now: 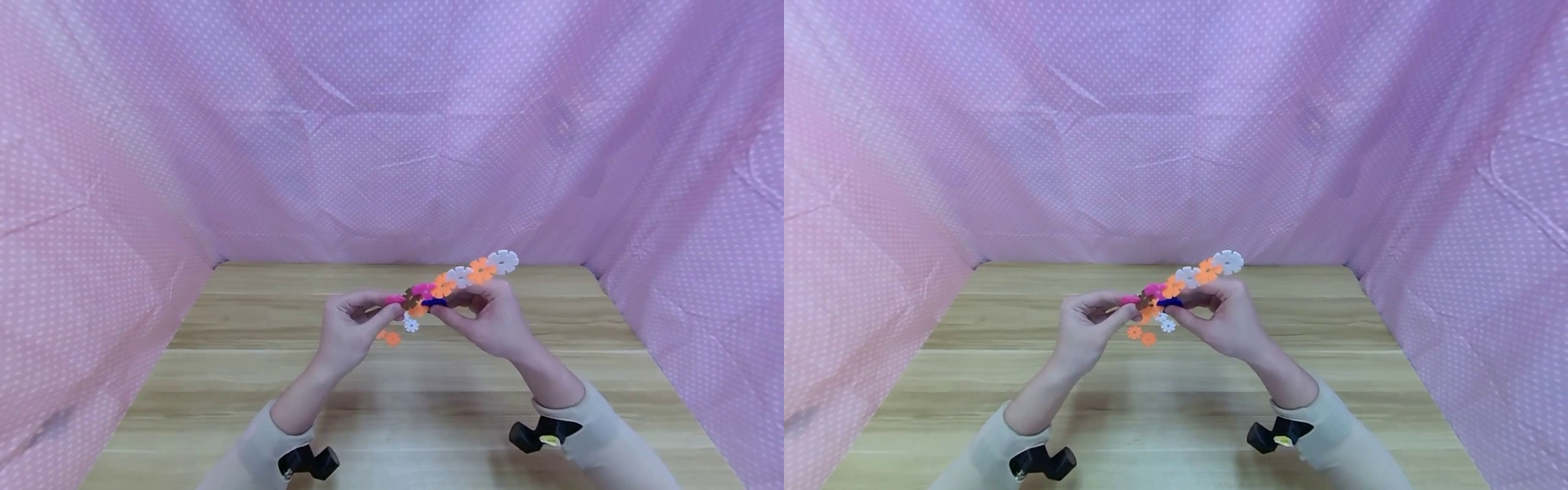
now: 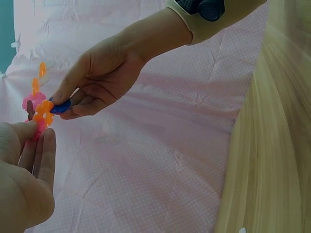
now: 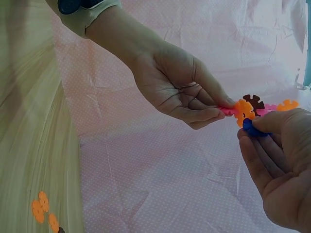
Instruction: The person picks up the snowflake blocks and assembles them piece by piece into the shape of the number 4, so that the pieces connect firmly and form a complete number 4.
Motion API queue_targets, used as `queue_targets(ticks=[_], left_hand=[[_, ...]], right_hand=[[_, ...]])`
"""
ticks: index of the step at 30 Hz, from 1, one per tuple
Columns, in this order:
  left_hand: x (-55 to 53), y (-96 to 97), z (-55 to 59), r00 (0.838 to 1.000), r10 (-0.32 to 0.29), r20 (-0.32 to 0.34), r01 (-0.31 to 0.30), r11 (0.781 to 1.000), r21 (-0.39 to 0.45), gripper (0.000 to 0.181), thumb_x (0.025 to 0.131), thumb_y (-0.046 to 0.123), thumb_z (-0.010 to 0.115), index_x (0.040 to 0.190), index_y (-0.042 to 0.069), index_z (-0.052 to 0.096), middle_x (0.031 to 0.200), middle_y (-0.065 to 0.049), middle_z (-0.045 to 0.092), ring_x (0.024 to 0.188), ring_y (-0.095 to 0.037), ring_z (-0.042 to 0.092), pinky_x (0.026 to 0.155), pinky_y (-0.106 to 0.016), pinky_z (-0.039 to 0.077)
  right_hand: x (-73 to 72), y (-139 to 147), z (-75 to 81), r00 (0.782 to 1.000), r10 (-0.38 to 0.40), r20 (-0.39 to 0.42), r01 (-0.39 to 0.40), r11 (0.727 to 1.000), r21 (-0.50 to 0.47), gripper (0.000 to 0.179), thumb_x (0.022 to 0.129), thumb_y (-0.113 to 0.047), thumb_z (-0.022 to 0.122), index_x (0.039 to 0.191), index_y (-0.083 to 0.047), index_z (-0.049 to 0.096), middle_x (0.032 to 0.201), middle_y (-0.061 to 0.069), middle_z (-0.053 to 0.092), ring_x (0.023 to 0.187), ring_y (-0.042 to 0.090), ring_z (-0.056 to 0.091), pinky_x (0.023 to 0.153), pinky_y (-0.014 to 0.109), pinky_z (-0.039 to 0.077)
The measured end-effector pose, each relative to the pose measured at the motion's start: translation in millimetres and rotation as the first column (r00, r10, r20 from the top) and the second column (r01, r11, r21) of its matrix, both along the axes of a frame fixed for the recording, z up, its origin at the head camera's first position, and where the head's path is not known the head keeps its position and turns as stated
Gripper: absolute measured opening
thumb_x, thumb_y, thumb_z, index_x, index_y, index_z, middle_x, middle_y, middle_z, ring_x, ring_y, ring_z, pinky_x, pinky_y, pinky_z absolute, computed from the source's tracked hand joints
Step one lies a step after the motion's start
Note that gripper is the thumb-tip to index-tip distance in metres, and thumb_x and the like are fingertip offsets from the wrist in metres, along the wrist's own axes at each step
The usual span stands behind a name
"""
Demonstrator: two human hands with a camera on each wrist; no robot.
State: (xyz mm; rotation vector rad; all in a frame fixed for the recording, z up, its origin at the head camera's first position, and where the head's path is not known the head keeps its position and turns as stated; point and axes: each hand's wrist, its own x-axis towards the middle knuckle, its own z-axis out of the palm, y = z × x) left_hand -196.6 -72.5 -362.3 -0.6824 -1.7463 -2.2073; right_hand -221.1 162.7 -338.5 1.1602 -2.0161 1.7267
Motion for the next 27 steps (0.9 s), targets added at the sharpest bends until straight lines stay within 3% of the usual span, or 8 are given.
queue_targets(ticks=[5,11,16,22,27], left_hand=[[2.2,-2.6,3.5,0.999,0.023,0.040,-0.023,1.000,-0.005,0.023,0.090,-0.011,0.076,0.104,-0.026,0.066,0.093,0.011,0.082,0.081,-0.007,0.079,0.083,-0.028,0.070],[4.2,-6.1,7.5,0.996,0.047,0.077,-0.047,0.999,-0.006,0.017,0.090,-0.012,0.075,0.104,-0.021,0.069,0.093,0.009,0.082,0.080,-0.008,0.079,0.083,-0.028,0.069],[3.4,-8.1,9.3,0.997,0.046,0.067,-0.046,0.999,0.002,0.019,0.091,-0.012,0.075,0.106,-0.022,0.068,0.094,0.008,0.083,0.082,-0.009,0.079,0.084,-0.030,0.070],[2.2,-11.3,8.5,0.997,0.056,0.057,-0.055,0.998,-0.011,0.021,0.092,-0.010,0.075,0.106,-0.023,0.067,0.094,0.009,0.082,0.082,-0.010,0.079,0.084,-0.032,0.070],[3.1,-12.0,10.5,0.997,0.058,0.048,-0.058,0.998,-0.002,0.020,0.092,-0.010,0.075,0.105,-0.023,0.067,0.094,0.008,0.082,0.080,-0.009,0.079,0.083,-0.033,0.070]], right_hand=[[-2.2,-1.8,-3.6,1.000,0.023,0.000,-0.023,1.000,-0.020,0.020,0.079,0.025,0.076,0.093,0.011,0.075,0.091,0.001,0.082,0.083,0.003,0.076,0.073,0.023,0.068],[-8.5,-2.6,-7.6,0.996,0.084,-0.004,-0.084,0.996,-0.024,0.023,0.082,0.024,0.075,0.101,0.012,0.073,0.095,0.011,0.081,0.086,0.007,0.077,0.076,0.026,0.069],[-18.7,-3.1,-16.8,1.000,0.017,0.012,-0.018,0.994,0.110,0.021,0.086,0.013,0.079,0.103,0.001,0.077,0.094,0.015,0.080,0.085,0.009,0.076,0.078,0.028,0.070],[-36.1,-5.0,-36.8,0.995,-0.097,-0.013,0.096,0.948,0.304,0.013,0.092,-0.002,0.081,0.102,-0.010,0.080,0.093,0.008,0.080,0.083,0.010,0.074,0.079,0.027,0.069],[-48.4,-7.2,-53.9,0.992,-0.120,0.021,0.104,0.920,0.378,0.013,0.092,-0.004,0.081,0.103,-0.012,0.081,0.092,0.002,0.080,0.083,0.015,0.075,0.077,0.032,0.070]])
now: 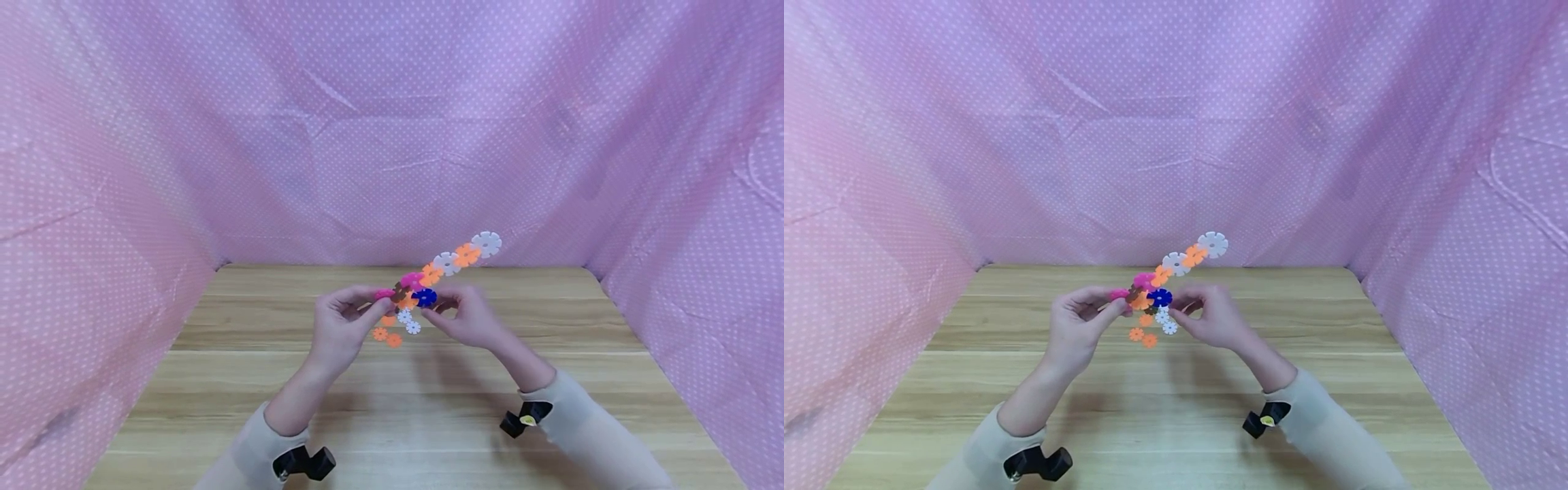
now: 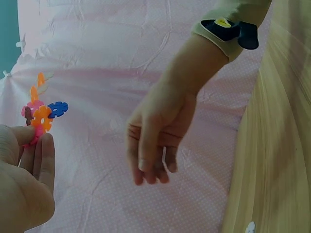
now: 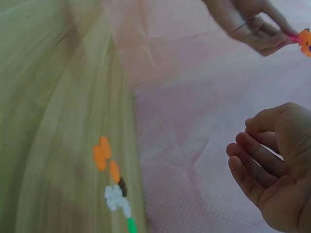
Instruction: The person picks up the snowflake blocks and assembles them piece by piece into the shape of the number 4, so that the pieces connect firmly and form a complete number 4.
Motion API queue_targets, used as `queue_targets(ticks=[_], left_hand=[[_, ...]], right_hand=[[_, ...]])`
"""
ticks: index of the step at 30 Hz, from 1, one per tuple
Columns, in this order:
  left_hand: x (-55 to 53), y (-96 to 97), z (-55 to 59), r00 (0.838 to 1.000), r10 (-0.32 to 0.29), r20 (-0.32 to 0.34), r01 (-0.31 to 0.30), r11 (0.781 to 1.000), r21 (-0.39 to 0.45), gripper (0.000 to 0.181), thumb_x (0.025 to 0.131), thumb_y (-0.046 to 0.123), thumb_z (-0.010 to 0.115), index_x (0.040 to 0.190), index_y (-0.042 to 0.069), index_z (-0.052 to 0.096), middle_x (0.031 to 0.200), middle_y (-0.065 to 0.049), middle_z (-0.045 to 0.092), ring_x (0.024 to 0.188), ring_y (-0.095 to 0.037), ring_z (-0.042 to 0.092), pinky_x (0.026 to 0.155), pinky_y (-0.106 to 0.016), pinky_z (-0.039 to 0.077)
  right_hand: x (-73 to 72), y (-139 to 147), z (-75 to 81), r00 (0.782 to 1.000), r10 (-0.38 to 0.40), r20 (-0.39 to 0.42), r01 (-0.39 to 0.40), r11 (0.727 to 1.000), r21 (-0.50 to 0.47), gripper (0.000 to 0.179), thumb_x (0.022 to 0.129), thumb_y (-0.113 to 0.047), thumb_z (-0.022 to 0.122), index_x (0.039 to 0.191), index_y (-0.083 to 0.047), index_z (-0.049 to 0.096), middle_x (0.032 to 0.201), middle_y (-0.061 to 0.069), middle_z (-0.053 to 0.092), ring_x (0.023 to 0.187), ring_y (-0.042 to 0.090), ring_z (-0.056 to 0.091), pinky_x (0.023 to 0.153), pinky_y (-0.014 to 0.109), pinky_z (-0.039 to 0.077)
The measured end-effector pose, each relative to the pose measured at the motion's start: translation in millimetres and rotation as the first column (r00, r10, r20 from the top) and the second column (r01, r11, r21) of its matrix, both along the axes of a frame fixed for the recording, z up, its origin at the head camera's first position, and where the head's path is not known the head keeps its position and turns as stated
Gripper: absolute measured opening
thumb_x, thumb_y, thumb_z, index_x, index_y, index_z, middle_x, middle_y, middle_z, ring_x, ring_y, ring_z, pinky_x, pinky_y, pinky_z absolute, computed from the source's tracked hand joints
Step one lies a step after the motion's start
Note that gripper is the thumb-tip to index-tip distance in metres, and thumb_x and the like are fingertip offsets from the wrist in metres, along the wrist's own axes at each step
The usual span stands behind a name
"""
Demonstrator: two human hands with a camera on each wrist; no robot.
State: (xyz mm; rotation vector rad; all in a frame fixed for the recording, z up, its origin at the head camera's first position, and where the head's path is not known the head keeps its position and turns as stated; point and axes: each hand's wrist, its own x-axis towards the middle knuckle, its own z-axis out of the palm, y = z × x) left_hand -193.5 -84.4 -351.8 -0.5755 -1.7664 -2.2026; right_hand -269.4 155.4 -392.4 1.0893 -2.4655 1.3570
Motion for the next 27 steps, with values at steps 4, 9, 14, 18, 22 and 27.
queue_targets(ticks=[4,9,14,18,22,27], left_hand=[[-0.4,-0.9,-0.2,1.000,-0.001,-0.007,0.001,1.000,0.012,0.012,0.092,-0.011,0.075,0.102,-0.016,0.073,0.094,0.007,0.083,0.080,-0.010,0.079,0.082,-0.033,0.070],[0.1,-2.0,-0.6,1.000,-0.009,0.001,0.009,1.000,0.022,0.011,0.091,-0.010,0.075,0.102,-0.011,0.076,0.095,0.006,0.083,0.082,-0.012,0.080,0.082,-0.034,0.070],[-0.5,-3.8,-1.8,1.000,-0.010,-0.003,0.010,1.000,0.008,0.017,0.092,-0.010,0.076,0.106,-0.018,0.071,0.096,0.007,0.082,0.083,-0.012,0.080,0.082,-0.035,0.070],[-1.2,-3.8,-3.3,1.000,-0.021,-0.021,0.021,1.000,0.014,0.012,0.091,-0.011,0.075,0.104,-0.012,0.075,0.096,0.006,0.083,0.084,-0.012,0.080,0.082,-0.034,0.070],[-1.3,-3.7,-4.6,0.998,-0.041,-0.037,0.042,0.999,0.021,0.014,0.092,-0.012,0.074,0.102,-0.003,0.079,0.097,0.006,0.083,0.085,-0.011,0.080,0.082,-0.032,0.070],[-0.8,-3.8,-6.4,0.999,-0.042,-0.019,0.042,0.999,0.015,0.013,0.092,-0.010,0.075,0.104,-0.004,0.078,0.097,0.006,0.083,0.084,-0.011,0.080,0.083,-0.031,0.070]], right_hand=[[-7.6,-2.7,-17.2,0.998,-0.023,0.063,0.018,0.997,0.076,0.009,0.093,-0.010,0.082,0.102,-0.009,0.081,0.093,0.003,0.080,0.086,0.019,0.076,0.078,0.040,0.071],[-12.7,-6.2,-36.9,0.991,-0.089,0.096,0.066,0.973,0.221,0.022,0.096,-0.020,0.081,0.113,-0.007,0.081,0.102,0.003,0.081,0.093,0.016,0.073,0.082,0.038,0.070],[-14.9,-11.8,-52.2,0.982,-0.157,0.109,0.114,0.940,0.321,0.025,0.097,-0.021,0.079,0.119,-0.010,0.080,0.108,0.001,0.079,0.096,0.013,0.070,0.081,0.026,0.065],[-15.9,-14.7,-63.7,0.984,-0.147,0.100,0.102,0.927,0.360,0.021,0.096,-0.017,0.077,0.116,-0.010,0.079,0.107,0.003,0.079,0.094,0.015,0.071,0.082,0.030,0.066],[-13.7,-17.7,-71.1,0.988,-0.111,0.110,0.058,0.913,0.404,0.022,0.097,-0.014,0.076,0.119,-0.007,0.077,0.108,0.006,0.079,0.092,0.016,0.071,0.083,0.032,0.067],[-8.5,-21.4,-77.0,0.995,-0.065,0.074,0.017,0.858,0.513,0.032,0.097,-0.016,0.076,0.126,-0.004,0.074,0.114,0.010,0.075,0.099,0.022,0.069,0.092,0.041,0.065]])
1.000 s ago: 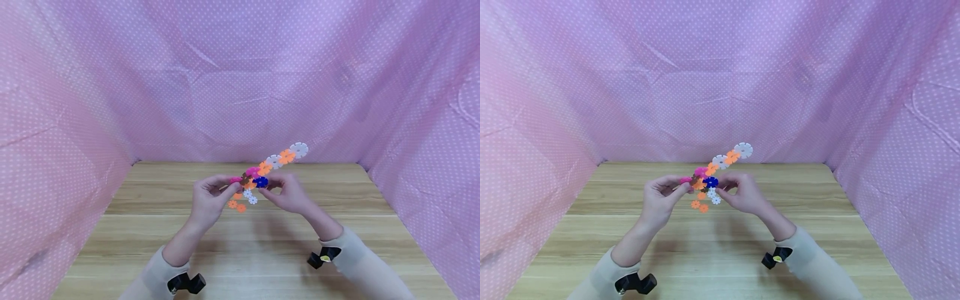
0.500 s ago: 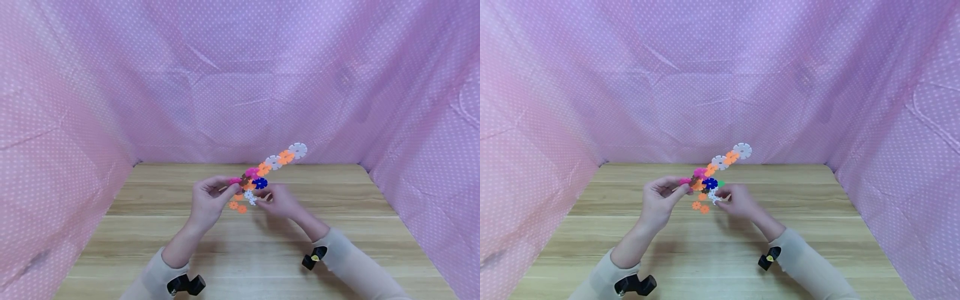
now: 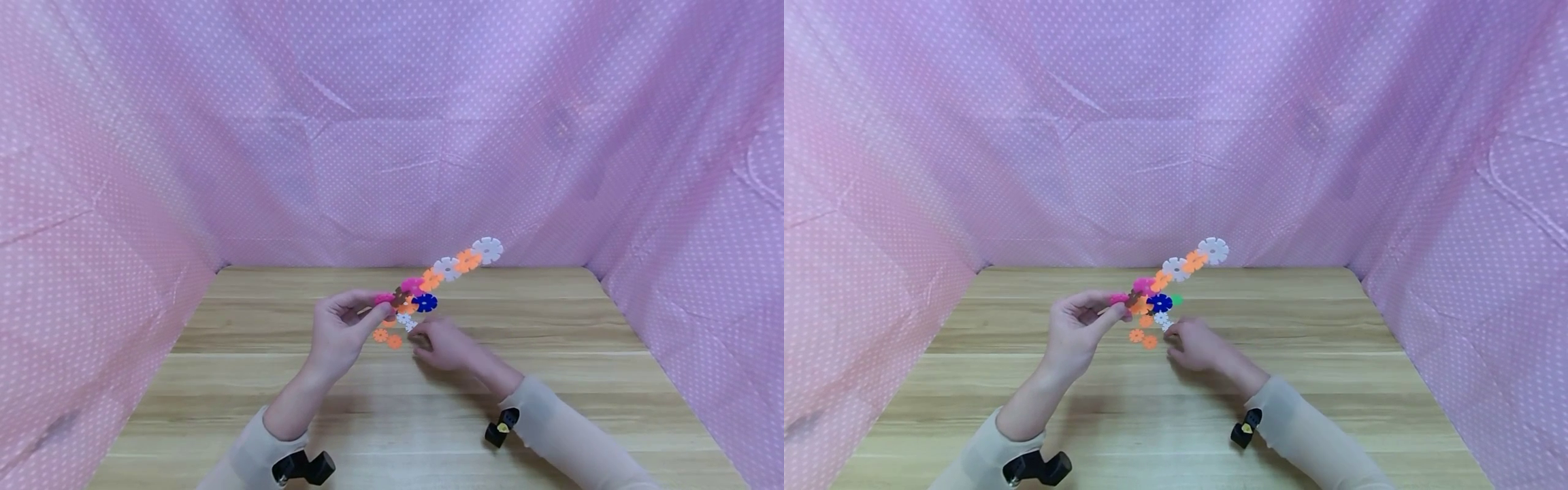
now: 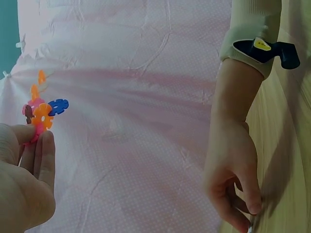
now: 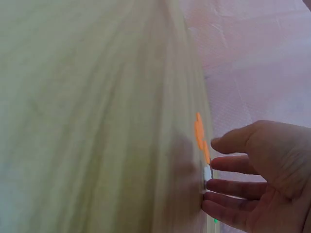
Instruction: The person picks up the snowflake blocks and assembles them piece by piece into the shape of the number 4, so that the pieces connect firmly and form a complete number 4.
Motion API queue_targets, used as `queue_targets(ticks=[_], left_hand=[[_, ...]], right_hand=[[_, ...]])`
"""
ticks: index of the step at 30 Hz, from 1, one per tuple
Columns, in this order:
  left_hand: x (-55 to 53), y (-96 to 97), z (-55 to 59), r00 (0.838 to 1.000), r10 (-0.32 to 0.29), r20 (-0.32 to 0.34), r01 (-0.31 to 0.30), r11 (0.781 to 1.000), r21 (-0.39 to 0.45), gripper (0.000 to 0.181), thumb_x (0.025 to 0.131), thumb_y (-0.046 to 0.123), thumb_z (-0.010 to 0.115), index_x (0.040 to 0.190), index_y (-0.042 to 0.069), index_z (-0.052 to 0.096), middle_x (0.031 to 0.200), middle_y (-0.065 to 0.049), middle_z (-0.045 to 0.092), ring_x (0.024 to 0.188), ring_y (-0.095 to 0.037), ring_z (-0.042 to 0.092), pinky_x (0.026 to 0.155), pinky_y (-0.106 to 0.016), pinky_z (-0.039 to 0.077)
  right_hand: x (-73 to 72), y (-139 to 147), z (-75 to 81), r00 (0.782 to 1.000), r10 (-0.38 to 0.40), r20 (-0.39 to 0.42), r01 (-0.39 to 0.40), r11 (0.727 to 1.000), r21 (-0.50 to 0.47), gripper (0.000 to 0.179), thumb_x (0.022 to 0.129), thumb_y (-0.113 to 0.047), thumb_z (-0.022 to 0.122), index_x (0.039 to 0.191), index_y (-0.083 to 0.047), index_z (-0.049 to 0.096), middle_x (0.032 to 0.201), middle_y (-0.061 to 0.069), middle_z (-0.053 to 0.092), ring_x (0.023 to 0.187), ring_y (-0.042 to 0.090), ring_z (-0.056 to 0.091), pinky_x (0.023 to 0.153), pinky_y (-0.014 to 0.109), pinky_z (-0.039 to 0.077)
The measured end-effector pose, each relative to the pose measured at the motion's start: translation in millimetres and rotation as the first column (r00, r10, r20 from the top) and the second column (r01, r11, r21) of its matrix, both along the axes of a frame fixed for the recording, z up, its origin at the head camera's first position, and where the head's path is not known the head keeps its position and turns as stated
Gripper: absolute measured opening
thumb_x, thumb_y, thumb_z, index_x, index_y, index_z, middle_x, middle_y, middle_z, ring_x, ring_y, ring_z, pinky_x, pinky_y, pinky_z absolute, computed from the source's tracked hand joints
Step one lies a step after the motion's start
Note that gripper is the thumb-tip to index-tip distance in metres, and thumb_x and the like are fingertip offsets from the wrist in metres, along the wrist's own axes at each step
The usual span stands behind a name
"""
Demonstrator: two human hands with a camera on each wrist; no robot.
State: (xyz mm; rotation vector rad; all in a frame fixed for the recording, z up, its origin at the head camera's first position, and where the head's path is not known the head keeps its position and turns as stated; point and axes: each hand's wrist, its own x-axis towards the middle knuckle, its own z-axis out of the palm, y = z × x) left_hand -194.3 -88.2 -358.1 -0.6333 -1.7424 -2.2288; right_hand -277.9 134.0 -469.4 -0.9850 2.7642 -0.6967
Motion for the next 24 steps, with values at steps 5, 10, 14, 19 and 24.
queue_targets(ticks=[5,10,14,19,24], left_hand=[[1.2,1.2,0.7,1.000,0.017,0.024,-0.017,1.000,-0.014,0.015,0.093,-0.008,0.075,0.106,-0.014,0.073,0.097,0.007,0.083,0.083,-0.010,0.079,0.084,-0.031,0.070],[2.5,1.9,1.5,0.999,0.026,0.036,-0.025,1.000,-0.015,0.020,0.093,-0.009,0.075,0.108,-0.021,0.069,0.096,0.007,0.083,0.082,-0.010,0.079,0.083,-0.031,0.070],[2.2,0.8,1.2,0.999,0.030,0.045,-0.029,0.999,-0.013,0.018,0.093,-0.008,0.075,0.108,-0.018,0.071,0.096,0.007,0.083,0.082,-0.010,0.080,0.083,-0.032,0.070],[1.0,0.1,-0.5,0.998,0.030,0.053,-0.030,1.000,-0.001,0.013,0.093,-0.009,0.074,0.106,-0.010,0.075,0.095,0.006,0.083,0.082,-0.010,0.080,0.083,-0.032,0.070],[1.4,-0.3,0.2,0.998,0.035,0.049,-0.035,0.999,0.001,0.013,0.093,-0.010,0.074,0.105,-0.011,0.075,0.095,0.006,0.083,0.081,-0.010,0.080,0.082,-0.032,0.070]], right_hand=[[2.9,-4.1,-4.2,0.996,0.028,-0.083,-0.024,0.998,0.051,0.035,0.095,-0.012,0.077,0.128,0.000,0.072,0.114,0.013,0.072,0.104,0.027,0.069,0.099,0.046,0.064],[3.4,-6.7,-6.9,0.996,-0.014,-0.088,0.020,0.998,0.066,0.024,0.094,-0.008,0.077,0.117,0.000,0.076,0.100,0.007,0.067,0.091,0.018,0.062,0.086,0.039,0.065],[2.6,-8.2,-7.1,0.996,-0.057,-0.073,0.061,0.997,0.050,0.014,0.094,-0.005,0.077,0.108,-0.002,0.076,0.100,0.008,0.067,0.091,0.018,0.063,0.085,0.038,0.065],[2.0,-8.4,-7.7,0.994,-0.081,-0.067,0.082,0.996,0.020,0.011,0.096,-0.001,0.073,0.107,-0.001,0.072,0.104,0.011,0.070,0.096,0.025,0.069,0.090,0.041,0.067],[0.7,-2.9,-10.8,0.991,-0.135,-0.005,0.135,0.991,-0.010,0.023,0.096,-0.003,0.073,0.118,-0.001,0.070,0.116,0.015,0.070,0.110,0.030,0.070,0.099,0.045,0.065]])
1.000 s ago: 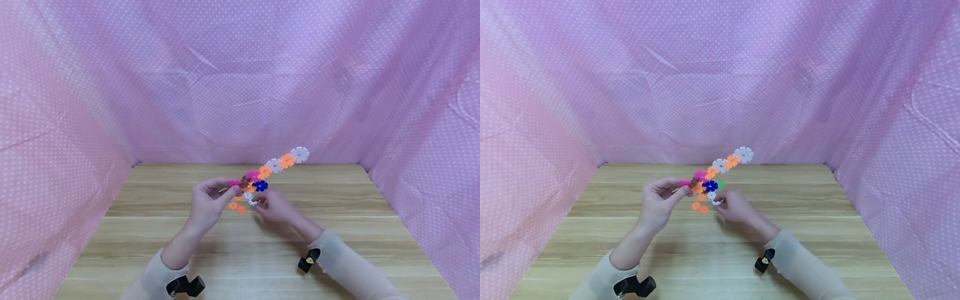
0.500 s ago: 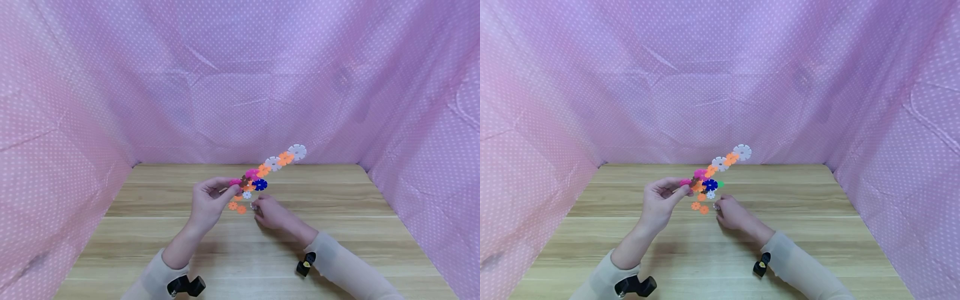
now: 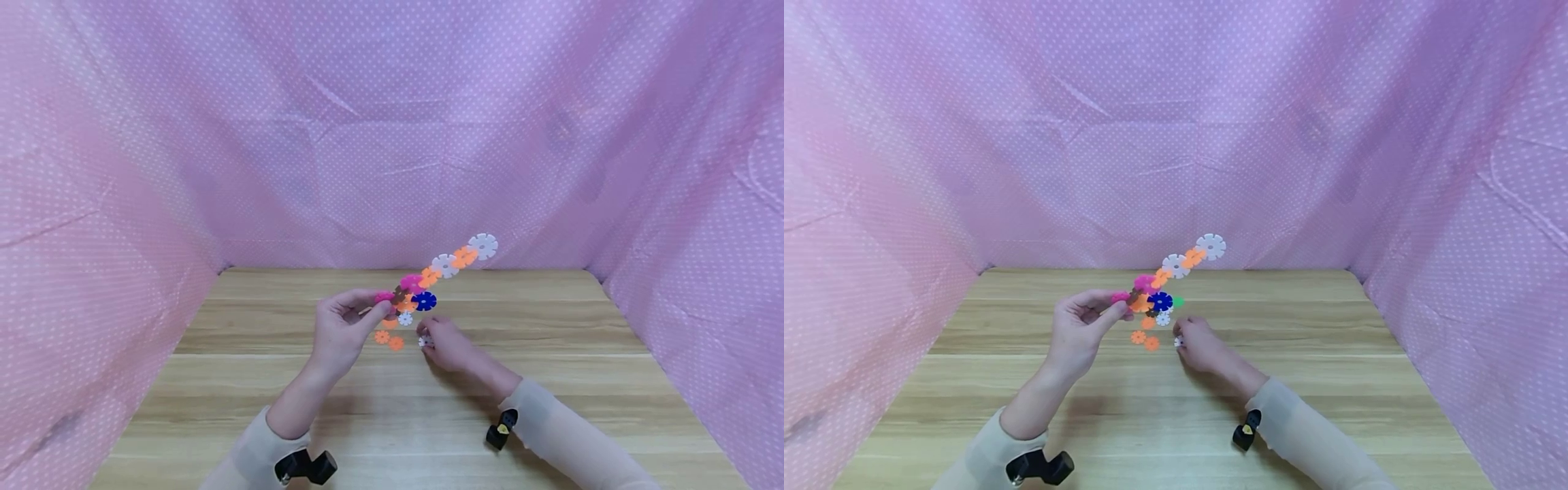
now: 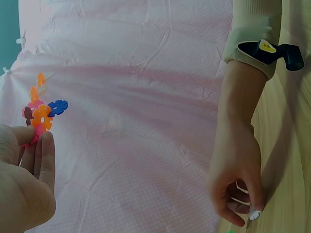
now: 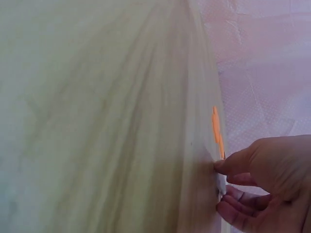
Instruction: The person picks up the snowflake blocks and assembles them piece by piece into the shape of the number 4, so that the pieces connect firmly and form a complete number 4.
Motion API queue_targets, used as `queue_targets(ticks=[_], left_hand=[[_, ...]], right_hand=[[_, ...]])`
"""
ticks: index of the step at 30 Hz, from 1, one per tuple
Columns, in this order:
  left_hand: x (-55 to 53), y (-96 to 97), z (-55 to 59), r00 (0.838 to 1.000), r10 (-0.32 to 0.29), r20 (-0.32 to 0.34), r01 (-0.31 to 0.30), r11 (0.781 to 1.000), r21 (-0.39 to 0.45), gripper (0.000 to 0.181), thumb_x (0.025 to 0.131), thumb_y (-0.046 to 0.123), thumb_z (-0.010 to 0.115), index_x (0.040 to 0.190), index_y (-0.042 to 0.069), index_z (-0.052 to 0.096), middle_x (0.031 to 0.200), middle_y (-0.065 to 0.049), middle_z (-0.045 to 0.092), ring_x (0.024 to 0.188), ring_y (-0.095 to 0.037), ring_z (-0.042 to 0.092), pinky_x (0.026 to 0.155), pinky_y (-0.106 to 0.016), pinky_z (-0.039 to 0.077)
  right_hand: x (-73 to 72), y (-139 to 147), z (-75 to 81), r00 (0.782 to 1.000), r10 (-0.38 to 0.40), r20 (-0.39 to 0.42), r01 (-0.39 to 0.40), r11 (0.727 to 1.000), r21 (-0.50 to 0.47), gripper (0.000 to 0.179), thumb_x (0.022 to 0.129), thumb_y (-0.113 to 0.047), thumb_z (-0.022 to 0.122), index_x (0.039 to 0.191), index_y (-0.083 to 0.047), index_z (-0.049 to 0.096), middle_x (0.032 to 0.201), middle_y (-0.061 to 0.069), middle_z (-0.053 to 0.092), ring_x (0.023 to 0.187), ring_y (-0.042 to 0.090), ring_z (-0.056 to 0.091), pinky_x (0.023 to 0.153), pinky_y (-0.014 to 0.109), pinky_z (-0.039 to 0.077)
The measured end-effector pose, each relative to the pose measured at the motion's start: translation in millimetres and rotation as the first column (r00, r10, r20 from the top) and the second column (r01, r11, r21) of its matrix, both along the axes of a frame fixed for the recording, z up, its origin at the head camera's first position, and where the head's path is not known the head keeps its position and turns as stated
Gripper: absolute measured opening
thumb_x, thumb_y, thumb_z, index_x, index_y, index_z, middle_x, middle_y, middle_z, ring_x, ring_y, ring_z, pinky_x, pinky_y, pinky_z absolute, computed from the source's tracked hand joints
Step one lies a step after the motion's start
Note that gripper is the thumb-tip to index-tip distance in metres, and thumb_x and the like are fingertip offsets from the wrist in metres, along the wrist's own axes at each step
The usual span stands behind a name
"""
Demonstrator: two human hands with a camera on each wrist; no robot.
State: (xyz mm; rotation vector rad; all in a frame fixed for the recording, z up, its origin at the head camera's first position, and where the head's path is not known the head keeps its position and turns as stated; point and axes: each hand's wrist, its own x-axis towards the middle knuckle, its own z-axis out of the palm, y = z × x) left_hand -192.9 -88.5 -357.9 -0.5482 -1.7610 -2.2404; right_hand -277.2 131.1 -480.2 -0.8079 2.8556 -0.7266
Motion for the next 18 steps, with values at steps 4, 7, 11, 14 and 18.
queue_targets(ticks=[4,7,11,14,18], left_hand=[[-0.7,1.2,0.1,1.000,0.004,0.001,-0.004,1.000,-0.001,0.012,0.093,-0.010,0.073,0.105,-0.012,0.075,0.095,0.006,0.082,0.081,-0.012,0.080,0.082,-0.034,0.070],[-1.8,1.8,-0.6,1.000,0.005,0.000,-0.005,1.000,-0.006,0.012,0.093,-0.010,0.073,0.105,-0.012,0.075,0.095,0.006,0.082,0.081,-0.012,0.080,0.083,-0.036,0.070],[-3.0,3.1,-1.0,1.000,-0.001,-0.002,0.001,1.000,-0.010,0.011,0.093,-0.010,0.073,0.104,-0.010,0.075,0.095,0.006,0.082,0.081,-0.011,0.080,0.083,-0.035,0.070],[-4.5,4.2,-0.9,1.000,-0.006,-0.007,0.006,1.000,-0.010,0.011,0.093,-0.009,0.074,0.103,-0.006,0.077,0.094,0.007,0.082,0.081,-0.010,0.079,0.083,-0.032,0.070],[-6.4,5.3,-0.8,1.000,-0.003,-0.007,0.003,1.000,-0.006,0.013,0.093,-0.009,0.074,0.101,0.000,0.079,0.092,0.007,0.082,0.080,-0.008,0.078,0.082,-0.029,0.070]], right_hand=[[-2.6,10.6,-1.4,1.000,0.002,0.021,-0.001,1.000,-0.029,0.015,0.095,-0.003,0.074,0.110,-0.004,0.072,0.108,0.010,0.070,0.099,0.021,0.067,0.091,0.039,0.065],[-5.1,18.8,-1.1,0.999,0.032,0.028,-0.030,0.998,-0.060,0.010,0.096,-0.001,0.071,0.103,-0.007,0.074,0.098,0.004,0.071,0.089,0.014,0.063,0.081,0.030,0.061],[-6.6,28.3,1.9,0.996,0.028,0.082,-0.019,0.994,-0.105,0.012,0.099,-0.001,0.068,0.102,-0.010,0.075,0.094,-0.001,0.072,0.085,0.010,0.062,0.077,0.025,0.059],[-8.0,32.9,5.6,0.993,0.005,0.118,0.010,0.992,-0.124,0.011,0.100,-0.004,0.068,0.103,-0.012,0.075,0.094,-0.003,0.072,0.086,0.009,0.063,0.077,0.024,0.059],[-11.2,37.6,11.8,0.994,0.004,0.111,0.012,0.989,-0.145,0.011,0.101,-0.006,0.068,0.104,-0.013,0.076,0.093,-0.004,0.072,0.084,0.009,0.063,0.075,0.023,0.058]])
